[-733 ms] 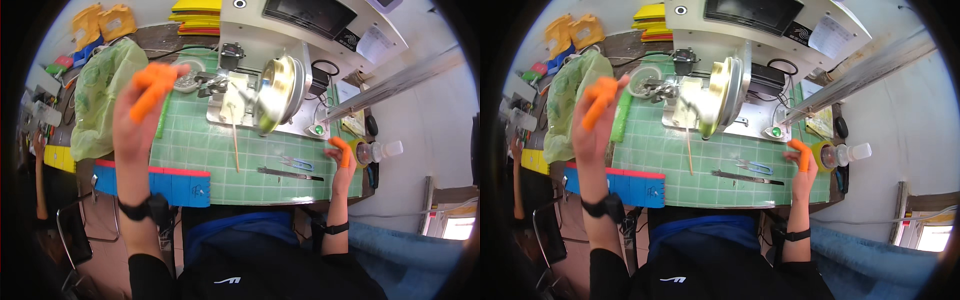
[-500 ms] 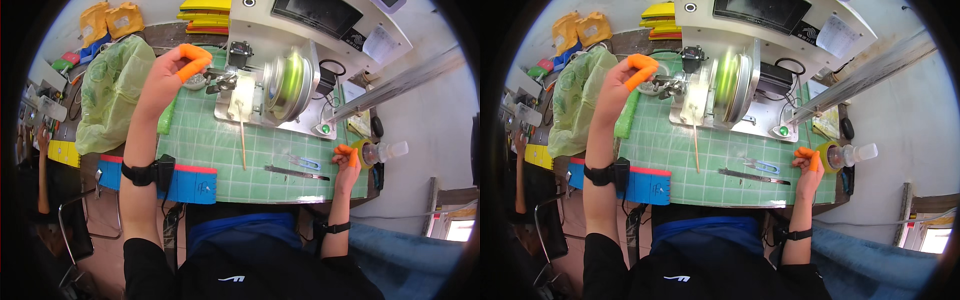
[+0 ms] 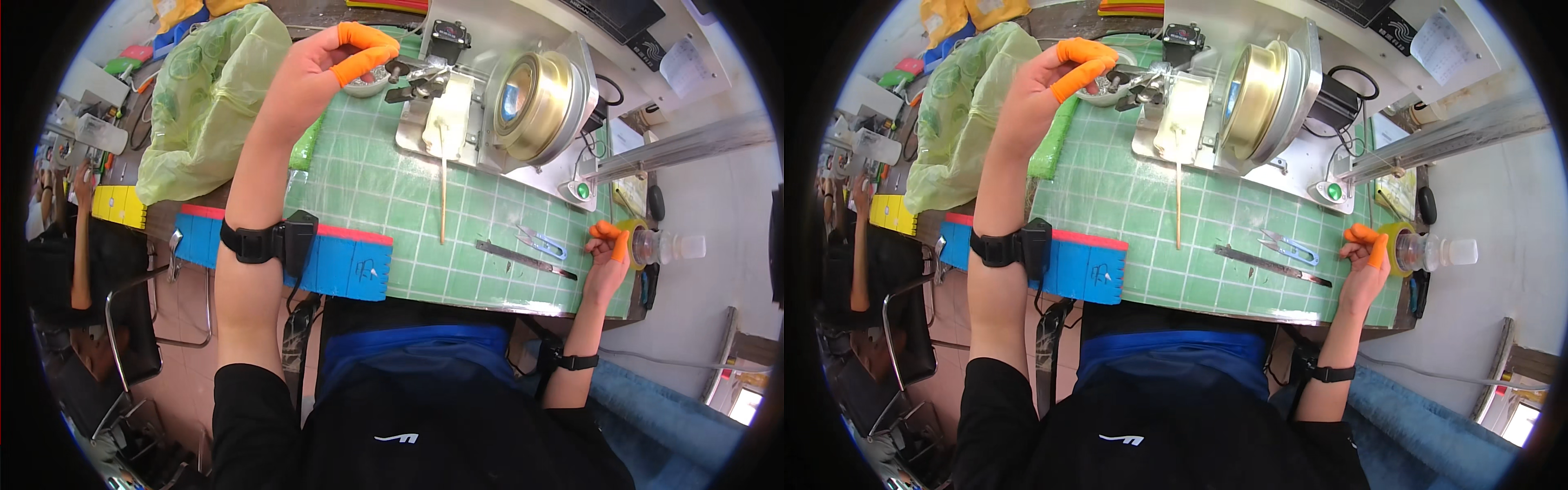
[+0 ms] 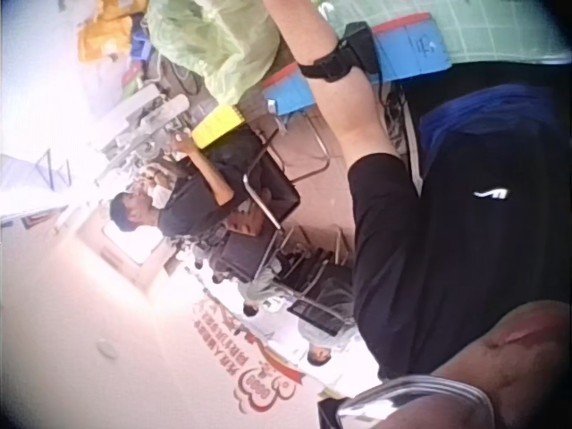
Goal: Assembling small metal components onto a blue substrate and applying adhesive using a manual machine and glue bottle.
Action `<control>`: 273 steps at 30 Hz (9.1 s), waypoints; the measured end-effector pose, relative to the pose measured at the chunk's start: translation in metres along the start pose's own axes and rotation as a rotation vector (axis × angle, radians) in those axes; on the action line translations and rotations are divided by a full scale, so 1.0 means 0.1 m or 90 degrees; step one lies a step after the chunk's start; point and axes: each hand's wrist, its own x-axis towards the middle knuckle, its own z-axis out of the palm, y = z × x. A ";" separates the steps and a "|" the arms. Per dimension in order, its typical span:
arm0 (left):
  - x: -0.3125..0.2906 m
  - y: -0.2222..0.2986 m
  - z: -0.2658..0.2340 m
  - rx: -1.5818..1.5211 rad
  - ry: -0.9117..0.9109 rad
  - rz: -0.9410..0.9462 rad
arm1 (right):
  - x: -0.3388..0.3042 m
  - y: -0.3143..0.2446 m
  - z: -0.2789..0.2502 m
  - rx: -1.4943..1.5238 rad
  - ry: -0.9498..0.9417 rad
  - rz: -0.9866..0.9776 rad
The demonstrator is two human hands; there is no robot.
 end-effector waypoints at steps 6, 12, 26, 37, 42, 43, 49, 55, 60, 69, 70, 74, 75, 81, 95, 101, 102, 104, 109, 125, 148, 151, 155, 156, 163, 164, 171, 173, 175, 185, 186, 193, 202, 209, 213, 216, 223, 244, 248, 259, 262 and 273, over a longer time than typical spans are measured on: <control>0.02 0.09 0.09 -0.020 -0.005 0.016 | -0.04 -0.06 -0.02 -0.005 0.017 -0.015; -0.08 0.05 0.04 0.025 0.047 -0.021 | -0.08 -0.01 0.08 -0.008 -0.014 0.005; -0.04 -0.16 -0.11 0.203 0.050 0.004 | -0.07 -0.15 0.03 0.058 -0.031 -0.001; -0.05 -0.13 -0.09 0.092 0.080 -0.021 | -0.45 -0.90 0.02 0.150 -0.214 -0.085; -0.05 -0.18 -0.41 0.360 0.046 0.019 | -0.73 -1.80 0.21 0.426 -0.338 -0.481; -0.06 -0.25 -0.39 0.223 0.059 0.000 | -0.77 -1.87 0.23 0.438 -0.332 -0.474; -0.12 -0.26 -0.30 0.072 0.074 -0.016 | -0.79 -1.84 0.21 0.494 -0.313 -0.499; -0.07 -0.30 -0.40 0.060 0.026 -0.003 | -0.73 -1.78 0.18 0.546 -0.317 -0.508; -0.12 -0.33 -0.46 0.064 0.071 -0.012 | -0.73 -1.69 0.20 0.584 -0.316 -0.498; -0.08 -0.15 -0.20 0.141 0.081 -0.018 | -0.58 -1.84 0.12 0.587 -0.367 -0.561; -0.09 -0.13 -0.20 0.174 0.061 -0.017 | -0.56 -1.87 0.11 0.585 -0.375 -0.570; -0.10 0.22 0.02 0.225 0.087 0.043 | -0.37 -1.79 -0.36 0.534 -0.377 -0.618; -0.08 0.21 0.11 0.202 0.085 0.051 | -0.43 -2.03 -0.41 0.455 -0.266 -0.557; -0.03 0.33 0.29 0.235 0.063 0.061 | -0.12 -1.78 -1.07 0.678 -0.237 -0.567; -0.03 0.31 0.28 0.237 0.090 0.025 | 0.11 -1.54 -1.35 0.825 0.478 -0.474; -0.05 0.34 0.36 0.249 0.097 0.021 | 0.12 -1.56 -1.32 0.793 0.481 -0.487; -0.05 0.32 0.32 0.233 0.102 0.014 | 0.12 -1.55 -1.32 0.782 0.473 -0.493; -0.05 0.30 0.28 0.218 0.109 0.006 | 0.12 -1.54 -1.33 0.783 0.473 -0.491; -0.03 0.29 0.31 0.229 0.088 0.030 | 0.12 -1.56 -1.32 0.798 0.492 -0.480; -0.07 0.32 0.34 0.173 0.088 0.012 | 0.06 -1.58 -1.28 0.768 0.448 -0.546; -0.09 0.18 0.15 0.022 0.037 -0.002 | -0.12 -1.50 -1.95 0.653 0.203 -0.521; -0.10 0.14 0.09 0.024 0.039 0.008 | -0.11 -1.38 -2.08 0.659 0.035 -0.546; -0.08 0.12 0.08 0.019 0.035 0.002 | -0.16 -1.47 -1.86 0.674 0.024 -0.524; -0.06 0.13 0.08 0.023 0.032 0.002 | -0.17 -1.47 -1.84 0.691 0.039 -0.521; -0.03 0.13 0.19 0.025 0.048 0.002 | -0.15 -1.52 -1.89 0.679 0.081 -0.528; -0.04 0.13 0.18 0.025 0.048 0.001 | -0.14 -1.51 -1.88 0.679 0.082 -0.527; -0.06 0.15 0.17 0.023 0.050 -0.003 | -0.15 -1.49 -1.86 0.665 0.090 -0.510; -0.06 0.15 0.16 0.021 0.049 -0.009 | -0.17 -1.51 -1.84 0.684 0.076 -0.497; -0.06 0.14 0.15 0.021 0.046 -0.004 | -0.19 -1.53 -1.82 0.727 0.141 -0.470; -0.02 0.09 0.17 0.011 0.041 -0.005 | -0.09 -1.45 -1.84 0.695 0.264 -0.489; -0.06 0.12 0.15 0.026 0.057 -0.011 | -0.07 -1.38 -1.90 0.735 0.215 -0.476; -0.09 0.14 0.14 0.041 0.071 -0.015 | -0.12 -1.36 -1.92 0.794 0.169 -0.429; -0.09 0.13 0.17 0.053 0.076 -0.021 | -0.13 -1.48 -1.71 0.690 0.148 -0.475; 0.04 0.23 0.18 0.053 0.027 0.040 | -0.13 -1.46 -1.28 0.669 0.182 -0.306; 0.15 0.53 0.27 0.319 -0.056 0.109 | -0.12 -1.22 -0.91 0.473 -0.255 -0.170; 0.14 0.62 0.29 0.403 -0.079 0.131 | -0.36 -1.16 -0.30 0.066 -0.077 -0.104; 0.20 0.68 0.37 0.436 -0.117 0.207 | -0.42 -1.13 0.52 -0.568 -0.291 -0.207; 0.22 0.21 0.46 -0.015 -0.040 0.073 | -0.49 -1.21 1.61 0.048 -0.815 0.008; 0.22 0.16 0.47 -0.018 -0.028 0.090 | -0.60 -0.97 2.03 0.138 -0.898 0.025; 0.18 0.18 0.52 -0.054 0.016 0.063 | -0.32 -1.00 2.35 0.358 -0.679 0.474; 0.20 0.19 0.51 -0.049 0.015 0.067 | -0.37 -0.90 2.40 0.495 -0.583 0.611; 0.18 0.25 0.49 -0.046 -0.015 0.019 | -0.39 -0.75 2.47 0.826 -0.604 0.659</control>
